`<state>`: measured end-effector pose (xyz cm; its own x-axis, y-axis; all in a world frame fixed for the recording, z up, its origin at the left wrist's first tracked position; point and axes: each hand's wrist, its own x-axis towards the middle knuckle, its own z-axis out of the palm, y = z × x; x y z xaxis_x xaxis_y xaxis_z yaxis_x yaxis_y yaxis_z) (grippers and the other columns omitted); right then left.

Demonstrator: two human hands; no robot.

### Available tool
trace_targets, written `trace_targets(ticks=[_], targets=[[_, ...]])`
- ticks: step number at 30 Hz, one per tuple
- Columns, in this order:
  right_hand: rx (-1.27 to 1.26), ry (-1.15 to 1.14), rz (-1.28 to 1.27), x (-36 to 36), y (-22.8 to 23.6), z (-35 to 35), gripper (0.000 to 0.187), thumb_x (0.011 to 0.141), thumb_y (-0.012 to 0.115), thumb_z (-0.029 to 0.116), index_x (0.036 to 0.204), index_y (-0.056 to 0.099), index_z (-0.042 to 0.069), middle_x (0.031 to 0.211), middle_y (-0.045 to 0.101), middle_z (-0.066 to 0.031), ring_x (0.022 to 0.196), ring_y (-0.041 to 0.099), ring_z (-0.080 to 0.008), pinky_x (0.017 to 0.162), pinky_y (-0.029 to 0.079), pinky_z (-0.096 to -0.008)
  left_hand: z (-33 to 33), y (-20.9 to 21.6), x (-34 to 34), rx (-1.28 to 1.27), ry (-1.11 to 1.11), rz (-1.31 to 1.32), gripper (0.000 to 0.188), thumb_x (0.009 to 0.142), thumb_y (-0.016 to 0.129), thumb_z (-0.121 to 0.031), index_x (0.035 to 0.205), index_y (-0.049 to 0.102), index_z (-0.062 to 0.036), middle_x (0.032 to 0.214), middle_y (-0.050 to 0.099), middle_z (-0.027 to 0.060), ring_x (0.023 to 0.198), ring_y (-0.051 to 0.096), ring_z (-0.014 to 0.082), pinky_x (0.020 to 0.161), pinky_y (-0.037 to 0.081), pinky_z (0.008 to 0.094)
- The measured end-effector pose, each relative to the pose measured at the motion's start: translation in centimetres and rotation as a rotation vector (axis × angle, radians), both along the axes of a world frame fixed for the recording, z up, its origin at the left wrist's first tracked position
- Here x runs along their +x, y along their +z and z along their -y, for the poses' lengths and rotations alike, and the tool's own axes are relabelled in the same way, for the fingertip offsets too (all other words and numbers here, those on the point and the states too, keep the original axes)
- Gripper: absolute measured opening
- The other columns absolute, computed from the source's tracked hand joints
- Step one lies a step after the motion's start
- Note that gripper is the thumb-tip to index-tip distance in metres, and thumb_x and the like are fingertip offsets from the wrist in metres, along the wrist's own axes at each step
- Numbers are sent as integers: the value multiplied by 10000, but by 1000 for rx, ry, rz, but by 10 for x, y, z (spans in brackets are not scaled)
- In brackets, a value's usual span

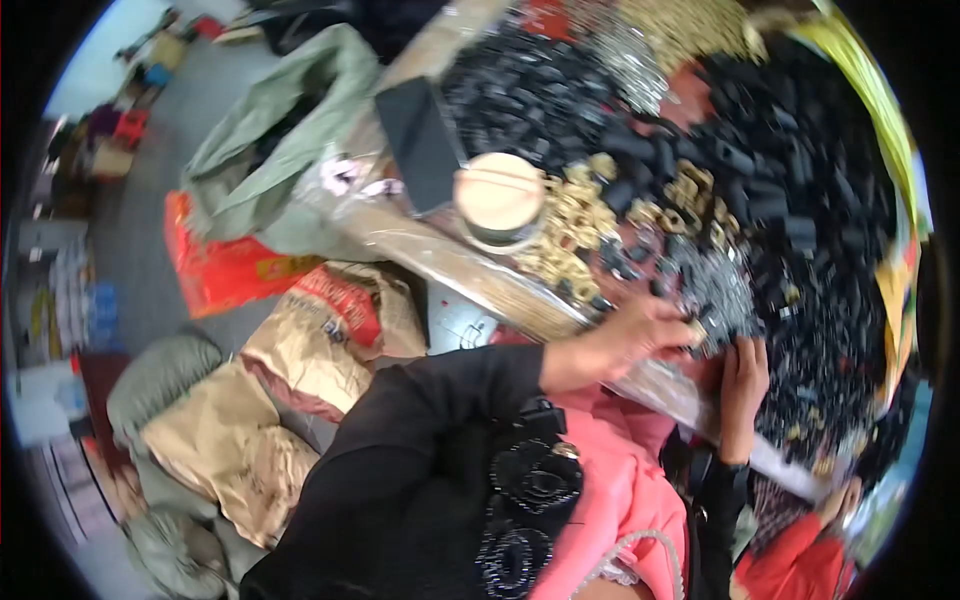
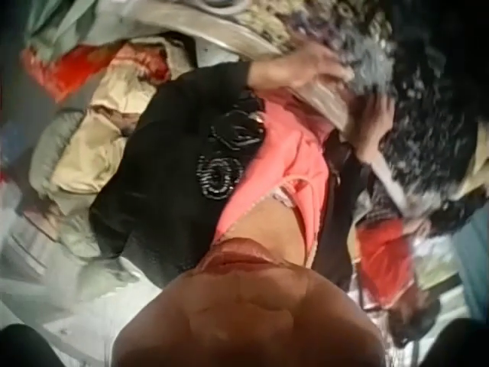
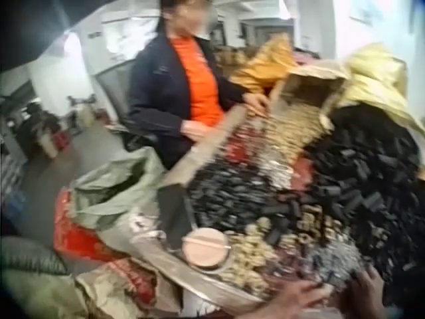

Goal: The person assembles components by hand, picking up a black plastic housing and inserting a small metal clip and a tan plastic piece into it. They then pick up a larger black plastic tube and fit the assembled housing into its end before repeating the process.

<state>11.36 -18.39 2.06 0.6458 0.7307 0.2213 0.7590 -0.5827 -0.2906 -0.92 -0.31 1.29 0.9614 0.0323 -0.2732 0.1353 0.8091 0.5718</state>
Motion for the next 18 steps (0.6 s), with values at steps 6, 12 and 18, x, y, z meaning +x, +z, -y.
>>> trace_targets(ticks=[6, 12, 18], targets=[[-104, 29, -5, -2, -4, -4, 85, 781, 510, 63, 847, 488, 13, 808, 479, -171, 724, 491, -352, 598, 402, -390, 4, -6, -13, -2, 48, -9, 210, 758, 605, -155, 888, 585, 10, 791, 597, 37, 670, 570, 85, 604, 463, 187], [-16, 40, -8, -11, -7, -13, 61, 788, 494, 67, 814, 476, 16, 797, 474, -166, 725, 490, -353, 601, 403, -395, 5, -2, -18, -11, 69, -19, 144, 737, 627, -153, 769, 597, -15, 713, 580, 13, 603, 534, 69, 562, 442, 184], [-118, -198, 104, 3, -18, -14, 98, 778, 489, 73, 876, 498, 64, 805, 519, -149, 734, 523, -342, 610, 440, -395, -11, -15, -13, 1106, 260, 465, 222, 752, 590, -222, 875, 570, -38, 774, 577, 67, 662, 548, 171, 657, 438, 277]])
